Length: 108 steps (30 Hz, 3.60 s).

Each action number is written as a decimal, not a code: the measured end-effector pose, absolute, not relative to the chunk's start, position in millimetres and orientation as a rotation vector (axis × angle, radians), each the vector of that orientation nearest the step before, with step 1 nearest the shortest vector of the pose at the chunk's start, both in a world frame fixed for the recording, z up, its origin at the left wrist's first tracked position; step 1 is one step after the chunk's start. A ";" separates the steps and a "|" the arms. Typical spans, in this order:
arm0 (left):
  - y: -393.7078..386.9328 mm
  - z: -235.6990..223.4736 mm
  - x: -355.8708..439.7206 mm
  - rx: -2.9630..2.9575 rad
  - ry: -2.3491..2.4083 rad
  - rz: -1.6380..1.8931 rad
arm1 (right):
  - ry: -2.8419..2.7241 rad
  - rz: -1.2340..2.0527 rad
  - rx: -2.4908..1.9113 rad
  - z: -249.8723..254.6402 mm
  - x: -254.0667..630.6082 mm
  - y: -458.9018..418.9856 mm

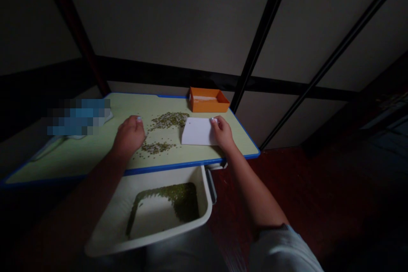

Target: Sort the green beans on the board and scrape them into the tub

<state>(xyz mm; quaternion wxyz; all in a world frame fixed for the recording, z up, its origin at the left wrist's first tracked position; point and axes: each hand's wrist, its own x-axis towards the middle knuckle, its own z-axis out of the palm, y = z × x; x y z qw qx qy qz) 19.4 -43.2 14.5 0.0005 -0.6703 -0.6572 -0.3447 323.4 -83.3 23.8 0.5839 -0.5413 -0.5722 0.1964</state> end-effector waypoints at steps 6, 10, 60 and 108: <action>-41.2 13.1 19.0 -2.093 -2.063 -1.073 | -1.402 0.500 -1.241 18.9 315.8 -87.1; -39.7 11.3 18.8 -2.082 -2.073 -1.063 | -1.440 0.637 -1.170 19.8 314.8 -91.1; -29.6 -4.4 15.3 -2.024 -2.005 -1.200 | -1.335 0.437 -1.284 17.4 310.1 -93.5; -31.7 -5.4 14.5 -2.069 -1.977 -1.164 | -1.149 0.393 -1.466 6.6 293.5 -130.9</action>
